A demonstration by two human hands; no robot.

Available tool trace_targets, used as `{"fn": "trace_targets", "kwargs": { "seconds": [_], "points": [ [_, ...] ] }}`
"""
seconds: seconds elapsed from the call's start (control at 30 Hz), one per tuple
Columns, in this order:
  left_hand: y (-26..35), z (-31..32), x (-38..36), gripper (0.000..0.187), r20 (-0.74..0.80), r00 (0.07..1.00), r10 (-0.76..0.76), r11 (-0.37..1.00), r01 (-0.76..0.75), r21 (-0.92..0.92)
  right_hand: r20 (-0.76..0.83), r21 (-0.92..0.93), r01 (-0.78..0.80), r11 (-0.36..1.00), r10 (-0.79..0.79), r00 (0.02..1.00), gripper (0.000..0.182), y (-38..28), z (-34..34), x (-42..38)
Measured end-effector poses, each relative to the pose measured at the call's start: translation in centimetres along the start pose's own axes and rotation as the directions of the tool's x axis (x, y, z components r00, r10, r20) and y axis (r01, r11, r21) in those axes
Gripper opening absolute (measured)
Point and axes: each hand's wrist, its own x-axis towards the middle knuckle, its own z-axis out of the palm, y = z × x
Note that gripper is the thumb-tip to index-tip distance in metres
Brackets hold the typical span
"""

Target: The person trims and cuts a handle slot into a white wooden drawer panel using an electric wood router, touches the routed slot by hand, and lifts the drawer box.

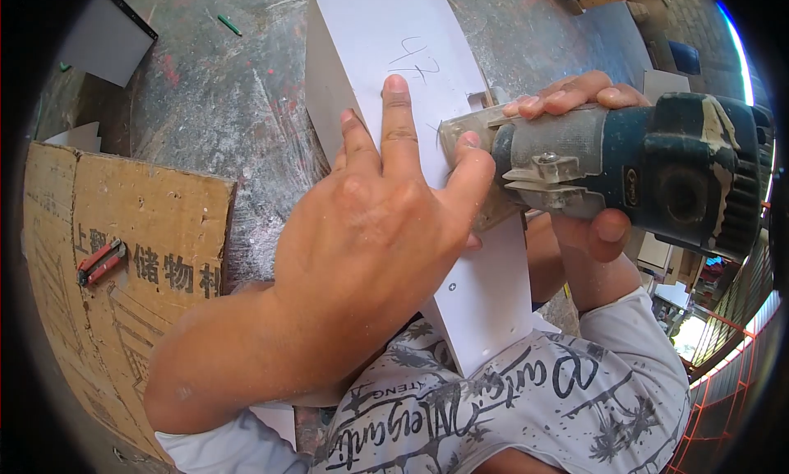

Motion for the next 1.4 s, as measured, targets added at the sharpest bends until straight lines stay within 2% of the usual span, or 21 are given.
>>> {"fn": "trace_targets", "kwargs": {
  "seconds": [0.37, 0.6, 0.9, 1.0, 1.2, 1.3, 1.4],
  "points": [
    [-0.2, -0.1, 0.0, 0.082, 0.008, 0.999, 0.033, 0.999, -0.033, -0.002, 0.010, 0.023, 0.054, 0.998, -0.054, 0.999, 0.084, 0.9, -0.2, 0.4],
    [-0.3, -0.2, 0.0, 0.085, 0.013, 0.999, 0.043, 0.999, -0.043, 0.017, -0.015, 0.021, 0.033, 0.999, -0.032, 0.999, 0.084, 1.0, -0.1, 0.5],
    [0.1, -0.2, 0.2, 0.107, -0.001, 0.999, -0.043, 0.998, 0.043, -0.040, -0.090, 0.035, 0.013, 0.999, -0.010, 0.996, 0.085, 1.5, 0.3, 0.5],
    [0.0, -0.3, 0.2, 0.099, -0.003, 0.998, -0.065, 0.989, 0.064, -0.132, -0.141, 0.006, 0.004, 1.000, -0.003, 0.990, 0.086, 1.5, 0.7, 0.7],
    [-0.1, -0.4, 0.1, 0.072, 0.042, 0.998, -0.049, 0.993, 0.053, -0.103, -0.166, -0.021, 0.000, 1.000, -0.003, 0.986, 0.086, 1.6, 0.9, 0.9],
    [-0.4, -0.5, -0.1, 0.060, 0.121, 0.992, 0.021, 0.999, -0.017, -0.033, -0.157, 0.001, 0.008, 1.000, -0.008, 0.988, 0.086, 1.9, 0.9, 1.0],
    [-0.2, -0.5, -0.4, 0.055, 0.069, 0.997, 0.044, 0.997, -0.039, -0.068, -0.117, 0.021, 0.035, 0.999, -0.032, 0.993, 0.086, 2.4, 0.4, 1.1]
  ]
}}
